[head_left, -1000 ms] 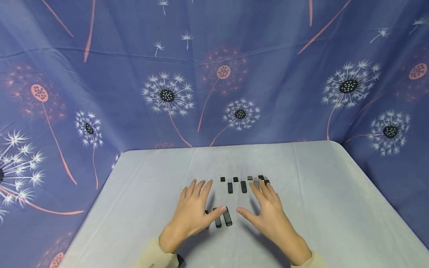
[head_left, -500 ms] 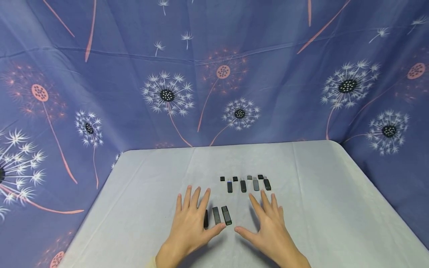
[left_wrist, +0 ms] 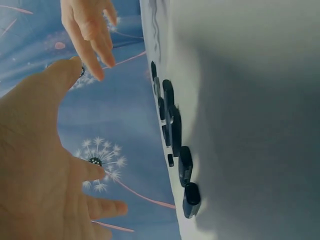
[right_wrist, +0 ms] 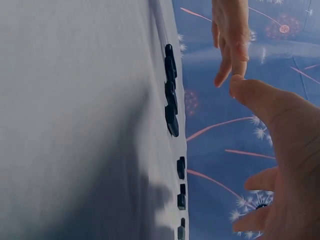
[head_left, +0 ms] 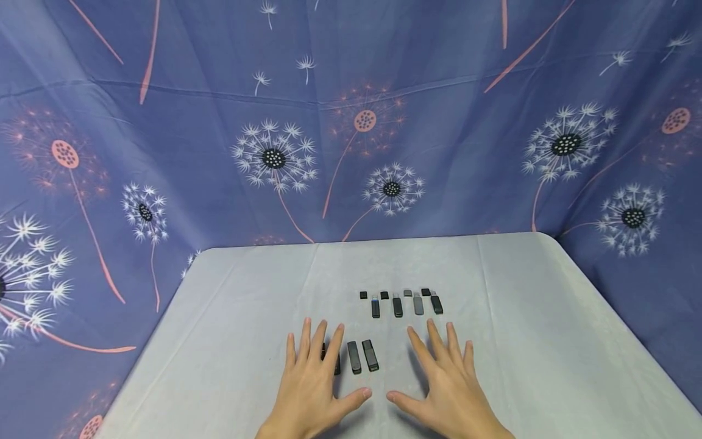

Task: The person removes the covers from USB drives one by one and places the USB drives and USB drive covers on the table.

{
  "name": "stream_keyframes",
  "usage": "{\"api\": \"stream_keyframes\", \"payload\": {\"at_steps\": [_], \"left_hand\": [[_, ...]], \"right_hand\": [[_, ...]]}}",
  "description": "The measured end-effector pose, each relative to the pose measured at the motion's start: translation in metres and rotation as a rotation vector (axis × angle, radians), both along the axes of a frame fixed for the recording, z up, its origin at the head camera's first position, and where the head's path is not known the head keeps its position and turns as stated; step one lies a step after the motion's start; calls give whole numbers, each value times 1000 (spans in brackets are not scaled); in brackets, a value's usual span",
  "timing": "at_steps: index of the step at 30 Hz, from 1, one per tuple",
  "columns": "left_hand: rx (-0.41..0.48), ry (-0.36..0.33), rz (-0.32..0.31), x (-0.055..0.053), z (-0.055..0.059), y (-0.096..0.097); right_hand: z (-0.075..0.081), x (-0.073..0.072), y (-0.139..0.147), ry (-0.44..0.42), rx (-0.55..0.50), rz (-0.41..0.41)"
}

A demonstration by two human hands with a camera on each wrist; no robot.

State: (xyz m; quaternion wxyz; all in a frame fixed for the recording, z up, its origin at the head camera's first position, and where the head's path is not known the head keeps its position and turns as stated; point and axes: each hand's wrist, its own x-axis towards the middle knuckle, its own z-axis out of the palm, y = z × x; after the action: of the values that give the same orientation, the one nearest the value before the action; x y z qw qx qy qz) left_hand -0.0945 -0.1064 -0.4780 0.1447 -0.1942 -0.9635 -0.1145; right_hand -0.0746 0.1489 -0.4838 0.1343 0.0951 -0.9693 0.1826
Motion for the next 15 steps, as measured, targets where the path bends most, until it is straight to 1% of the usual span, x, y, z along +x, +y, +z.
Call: {"api": "stream_keyframes", "payload": {"at_steps": [6,12,15], "left_hand": [[-10,13,8,3,-7,-4],[-11,-8,41,1,-13,-9],[-10,-20,57,0,-16,-13]], "right_hand": [[-2,-1,-2,-3,-9,24],[-8,-4,-9,-6,-36,35],[-9,-6,-13,-31,-56,46]]}}
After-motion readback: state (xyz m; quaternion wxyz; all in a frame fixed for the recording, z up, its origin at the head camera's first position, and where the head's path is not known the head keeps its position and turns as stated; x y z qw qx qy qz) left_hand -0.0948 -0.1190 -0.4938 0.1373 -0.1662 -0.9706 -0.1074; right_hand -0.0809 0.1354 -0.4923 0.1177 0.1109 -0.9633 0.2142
